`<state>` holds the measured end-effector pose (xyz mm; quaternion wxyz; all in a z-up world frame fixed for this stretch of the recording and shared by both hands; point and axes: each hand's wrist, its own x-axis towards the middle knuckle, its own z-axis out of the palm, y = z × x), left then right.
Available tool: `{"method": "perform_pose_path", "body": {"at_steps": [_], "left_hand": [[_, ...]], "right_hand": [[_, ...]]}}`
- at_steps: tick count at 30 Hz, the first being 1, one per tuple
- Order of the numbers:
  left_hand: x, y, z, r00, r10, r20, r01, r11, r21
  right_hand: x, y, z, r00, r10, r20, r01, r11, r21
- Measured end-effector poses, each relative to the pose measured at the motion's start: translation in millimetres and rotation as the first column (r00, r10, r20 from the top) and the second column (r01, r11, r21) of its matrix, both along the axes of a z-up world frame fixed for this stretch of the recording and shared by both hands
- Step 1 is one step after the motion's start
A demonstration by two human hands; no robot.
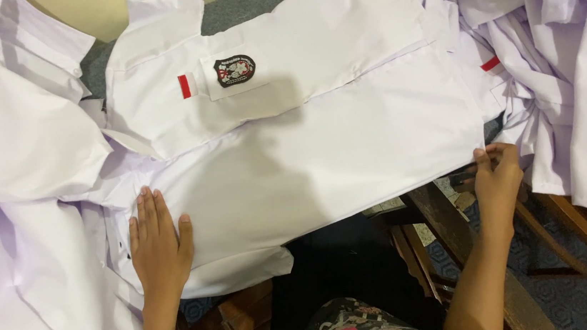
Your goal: Folding a white collared shirt on a work surface in a factory setting.
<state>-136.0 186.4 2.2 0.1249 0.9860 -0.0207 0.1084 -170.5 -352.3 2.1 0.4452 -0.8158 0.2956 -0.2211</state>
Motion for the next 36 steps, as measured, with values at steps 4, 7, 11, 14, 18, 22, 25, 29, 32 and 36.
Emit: {"method": "perform_pose_path", "body": {"at_steps": [4,7,11,14,18,22,25,29,32,36], "left_hand": [[1,0,1,0.998,-0.003,-0.056,0.002,1.0,-0.029],[2,1,3,0.995,-0.014,-0.094,0.012,1.0,-0.018],[2,-6,9,0.991,-0.126,-0.047,0.125,0.992,-0.01],[2,-18,25,0.984,-0.114,-0.139,0.103,0.991,-0.08],[6,-18,9,0.976,-0.07,-0.204,0.065,0.997,-0.031],[5,-11,17,0.968,-0.085,-0.236,0.072,0.995,-0.063],[12,0,16,0.99,-0.102,-0.1,0.098,0.994,-0.049],[47,23,13,0.995,-0.069,0.076,0.057,0.988,0.143],[72,25,33,1.0,0.003,0.011,-0.005,0.977,0.211],[109,40,30,0.999,0.027,-0.018,-0.024,0.991,0.135]], "right_hand": [[-4,7,7,1.0,-0.004,0.001,0.004,0.97,-0.243],[-2,22,10,0.991,0.015,0.13,0.049,0.876,-0.479],[11,50,22,0.958,0.222,0.181,-0.085,0.824,-0.56],[36,83,16,0.835,0.537,0.123,-0.281,0.607,-0.744],[44,130,48,0.802,0.539,-0.258,-0.577,0.584,-0.571],[46,132,53,0.752,0.467,-0.464,-0.658,0.56,-0.503],[52,132,48,0.813,0.432,-0.391,-0.574,0.478,-0.664],[103,146,12,0.756,0.643,-0.125,-0.437,0.353,-0.827],[134,227,20,0.496,0.865,-0.076,-0.716,0.357,-0.6],[162,327,39,0.321,0.941,-0.104,-0.829,0.226,-0.511]]}}
